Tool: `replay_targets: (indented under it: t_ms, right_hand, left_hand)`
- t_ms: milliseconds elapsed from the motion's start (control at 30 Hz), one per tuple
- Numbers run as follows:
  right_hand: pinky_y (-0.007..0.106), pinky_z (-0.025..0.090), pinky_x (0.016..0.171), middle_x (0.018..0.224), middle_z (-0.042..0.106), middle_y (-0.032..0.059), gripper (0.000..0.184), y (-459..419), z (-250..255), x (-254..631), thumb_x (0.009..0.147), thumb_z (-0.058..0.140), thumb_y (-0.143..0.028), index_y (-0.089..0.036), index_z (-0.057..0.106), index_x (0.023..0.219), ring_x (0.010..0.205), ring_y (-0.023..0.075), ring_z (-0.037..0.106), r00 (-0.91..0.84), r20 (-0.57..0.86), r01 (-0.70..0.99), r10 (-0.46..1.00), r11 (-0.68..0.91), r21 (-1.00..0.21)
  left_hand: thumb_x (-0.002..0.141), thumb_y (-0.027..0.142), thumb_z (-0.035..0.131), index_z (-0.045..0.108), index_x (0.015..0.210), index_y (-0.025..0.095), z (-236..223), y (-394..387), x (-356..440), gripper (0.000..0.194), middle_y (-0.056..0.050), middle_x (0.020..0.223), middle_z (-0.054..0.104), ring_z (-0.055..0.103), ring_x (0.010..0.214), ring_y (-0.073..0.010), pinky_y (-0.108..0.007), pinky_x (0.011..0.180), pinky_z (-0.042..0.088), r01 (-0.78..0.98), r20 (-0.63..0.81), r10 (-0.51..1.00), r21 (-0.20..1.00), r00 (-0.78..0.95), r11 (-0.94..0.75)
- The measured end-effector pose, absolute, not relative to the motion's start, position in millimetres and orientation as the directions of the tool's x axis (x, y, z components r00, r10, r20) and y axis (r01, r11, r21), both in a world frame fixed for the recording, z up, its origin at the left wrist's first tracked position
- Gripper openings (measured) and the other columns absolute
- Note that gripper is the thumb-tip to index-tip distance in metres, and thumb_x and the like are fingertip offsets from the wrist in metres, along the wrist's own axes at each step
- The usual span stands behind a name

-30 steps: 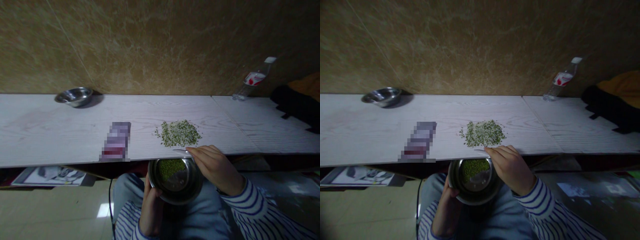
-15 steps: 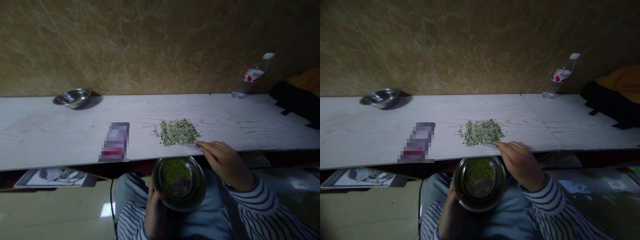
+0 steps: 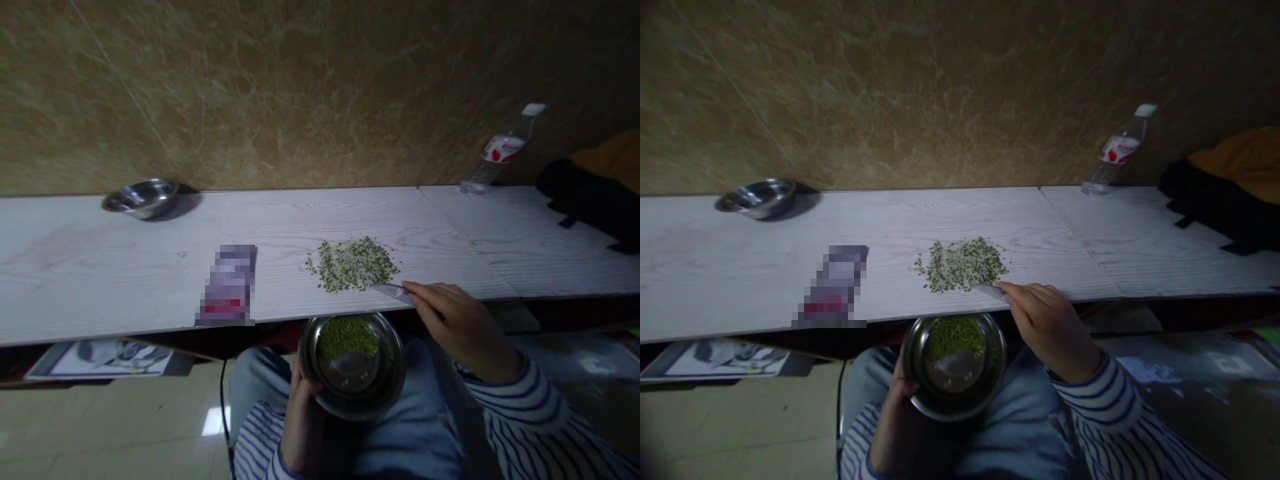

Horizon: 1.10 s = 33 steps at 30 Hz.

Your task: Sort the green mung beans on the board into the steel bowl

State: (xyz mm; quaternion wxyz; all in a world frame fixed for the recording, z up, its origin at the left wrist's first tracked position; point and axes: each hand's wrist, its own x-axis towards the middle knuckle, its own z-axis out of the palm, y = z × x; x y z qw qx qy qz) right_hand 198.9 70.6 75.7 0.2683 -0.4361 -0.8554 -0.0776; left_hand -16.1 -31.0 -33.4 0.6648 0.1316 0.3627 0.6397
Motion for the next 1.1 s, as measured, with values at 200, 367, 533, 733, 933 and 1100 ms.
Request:
replay_targets:
  t_ms: [200, 367, 533, 733, 933, 1100]
  right_hand:
    - [0.034, 0.054, 0.076, 0.096, 0.074, 0.0073, 0.024, 73, 73, 199, 0.093, 0.046, -0.019, -0.018, 0.064, 0.109, 0.084, 0.0193, 0.069, -0.461, 0.549, 0.786, 0.697, 0.608, -0.112]
    - [0.034, 0.054, 0.075, 0.097, 0.074, 0.0076, 0.024, 72, 71, 199, 0.094, 0.046, -0.020, -0.017, 0.064, 0.109, 0.084, 0.0200, 0.069, -0.444, 0.552, 0.800, 0.706, 0.590, -0.111]
    - [0.033, 0.054, 0.080, 0.096, 0.072, 0.0065, 0.026, 69, 74, 196, 0.092, 0.046, -0.018, -0.018, 0.061, 0.113, 0.085, 0.0189, 0.068, -0.378, 0.559, 0.808, 0.738, 0.557, -0.191]
    - [0.029, 0.053, 0.078, 0.092, 0.070, 0.0044, 0.025, 64, 74, 188, 0.089, 0.045, -0.013, -0.019, 0.062, 0.106, 0.085, 0.0165, 0.066, -0.369, 0.508, 0.753, 0.778, 0.571, -0.328]
    - [0.027, 0.050, 0.073, 0.082, 0.066, 0.0023, 0.018, 53, 64, 180, 0.087, 0.044, -0.012, -0.020, 0.060, 0.090, 0.079, 0.0149, 0.063, -0.390, 0.375, 0.719, 0.841, 0.532, -0.447]
    - [0.028, 0.046, 0.074, 0.083, 0.068, 0.0016, 0.017, 39, 48, 162, 0.089, 0.043, -0.018, -0.021, 0.060, 0.090, 0.080, 0.0159, 0.064, -0.460, 0.191, 0.746, 0.867, 0.494, -0.446]
  left_hand:
    - [0.079, 0.020, 0.052, 0.050, 0.137, 0.030, -33, -30, -19, 0.058, -0.004, 0.133, 0.058, 0.045, 0.128, -0.0296, -0.044, 0.109, 0.029, -0.755, -0.345, 0.933, 0.637, -0.101, 0.153]
    - [0.075, 0.022, 0.055, 0.052, 0.135, 0.029, -30, -36, -14, 0.061, -0.005, 0.132, 0.059, 0.043, 0.131, -0.0316, -0.046, 0.109, 0.030, -0.781, -0.368, 0.929, 0.593, -0.047, 0.196]
    - [0.071, 0.024, 0.059, 0.052, 0.134, 0.030, -27, -40, -11, 0.064, -0.004, 0.132, 0.059, 0.042, 0.131, -0.0329, -0.046, 0.108, 0.031, -0.761, -0.396, 0.917, 0.609, -0.047, 0.224]
    - [0.068, 0.025, 0.060, 0.053, 0.133, 0.026, -24, -42, -18, 0.065, -0.006, 0.129, 0.062, 0.043, 0.130, -0.0338, -0.045, 0.108, 0.032, -0.727, -0.371, 0.925, 0.656, -0.078, 0.202]
    - [0.064, 0.023, 0.061, 0.059, 0.126, 0.025, -25, -56, -33, 0.062, -0.004, 0.125, 0.065, 0.043, 0.130, -0.0342, -0.045, 0.106, 0.034, -0.692, -0.433, 0.895, 0.680, -0.111, 0.243]
    - [0.069, 0.024, 0.060, 0.057, 0.130, 0.024, -28, -65, -44, 0.061, -0.004, 0.137, 0.056, 0.031, 0.138, -0.0337, -0.046, 0.112, 0.026, -0.583, -0.383, 0.908, 0.782, -0.169, 0.222]
